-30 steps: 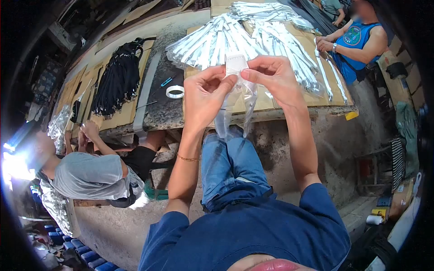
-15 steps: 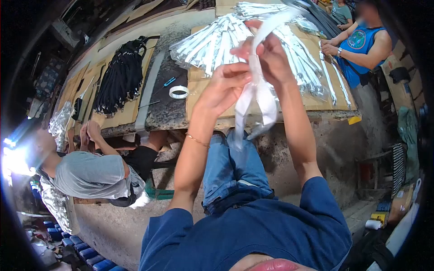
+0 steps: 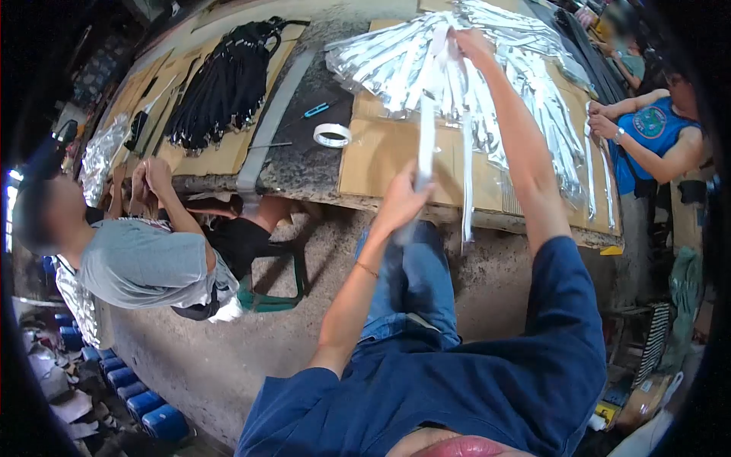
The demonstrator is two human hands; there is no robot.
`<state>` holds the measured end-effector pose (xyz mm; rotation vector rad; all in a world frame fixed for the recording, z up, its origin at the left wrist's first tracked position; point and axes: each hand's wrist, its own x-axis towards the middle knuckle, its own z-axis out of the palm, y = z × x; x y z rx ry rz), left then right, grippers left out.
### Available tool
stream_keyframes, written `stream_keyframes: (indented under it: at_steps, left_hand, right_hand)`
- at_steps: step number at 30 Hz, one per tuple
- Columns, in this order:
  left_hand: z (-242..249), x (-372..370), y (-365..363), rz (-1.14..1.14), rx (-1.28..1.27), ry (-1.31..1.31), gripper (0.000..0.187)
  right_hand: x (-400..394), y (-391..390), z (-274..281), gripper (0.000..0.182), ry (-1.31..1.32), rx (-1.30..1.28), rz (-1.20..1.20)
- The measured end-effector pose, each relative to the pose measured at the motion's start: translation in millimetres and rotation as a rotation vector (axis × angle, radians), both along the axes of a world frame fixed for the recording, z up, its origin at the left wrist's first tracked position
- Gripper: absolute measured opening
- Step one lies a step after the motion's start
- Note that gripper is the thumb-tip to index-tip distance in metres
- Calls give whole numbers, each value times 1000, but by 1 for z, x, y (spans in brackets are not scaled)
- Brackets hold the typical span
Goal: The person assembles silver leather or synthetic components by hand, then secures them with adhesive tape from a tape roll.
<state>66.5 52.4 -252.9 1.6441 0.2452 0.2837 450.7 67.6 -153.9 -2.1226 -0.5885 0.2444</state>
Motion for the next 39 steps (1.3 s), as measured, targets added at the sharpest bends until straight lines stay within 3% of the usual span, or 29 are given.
stream_keyframes:
  at_steps: [1, 2, 4, 6, 7, 8, 9, 11, 14, 16, 18, 20, 21, 22, 24, 28, 30, 33, 37, 38, 39]
  left_hand:
    - [3, -1, 7, 178, 224, 79, 47]
    - [9, -2, 20, 354, 458, 159, 41]
    - [12, 4, 70, 409, 938, 60, 37]
    - [5, 27, 119, 473, 1240, -70, 35]
    - [3, 35, 139, 387, 1325, 35, 35]
    - [2, 43, 155, 298, 1409, 134, 35]
    - [2, 48, 164, 291, 1406, 143, 35]
    - [6, 62, 175, 8, 1389, 554, 38]
    - [-5, 73, 183, -25, 1370, 694, 39]
    - [-11, 71, 184, -17, 1431, 627, 36]
    - [-11, 67, 177, 58, 1456, 595, 33]
    - [-17, 68, 180, 78, 1471, 525, 33]
    - [-16, 66, 181, 69, 1482, 550, 34]
    - [-17, 62, 179, 52, 1486, 580, 35]
    - [-22, 59, 178, 54, 1506, 542, 36]
    - [-17, 61, 177, 64, 1501, 524, 37]
    - [-20, 62, 179, 103, 1521, 503, 36]
    - [-23, 57, 176, 130, 1468, 505, 31]
    - [-13, 55, 169, 190, 1357, 648, 19]
    - [-11, 55, 171, 190, 1318, 693, 21]
    - [-10, 52, 171, 189, 1278, 739, 22]
  right_hand:
    - [26, 12, -30, 41, -283, -338, 52]
    - [30, 21, -54, 46, -433, -458, 27]
    - [-14, 37, -90, 51, -540, -263, -252]
    - [-72, 33, -106, 52, -692, -85, -116]
    - [-93, 32, -120, 38, -835, 73, -75]
    - [-108, 30, -132, 32, -811, 128, 22]
    - [-123, 27, -145, 27, -784, 182, 119]
    - [-159, 21, -158, 18, -515, 159, 415]
    - [-188, 21, -187, 13, -627, 149, 558]
    - [-189, 19, -194, 11, -592, 350, 620]
    - [-193, 4, -178, 12, -583, 379, 522]
    - [-187, -10, -152, 15, -824, 499, 141]
    - [-175, -21, -142, 21, -921, 298, -174]
    - [-161, -32, -148, 21, -919, 295, -181]
    - [-131, -51, -164, 27, -511, -335, -401]
    - [-112, -54, -162, 31, -374, -123, -226]
    - [-111, -44, -126, 32, -303, 97, -239]
    - [-81, -15, -77, 36, -548, 184, -193]
    - [17, 39, -47, 35, -665, 65, -169]
    - [23, 42, -40, 35, -536, -176, -235]
    - [20, 46, -46, 33, -624, -230, -310]
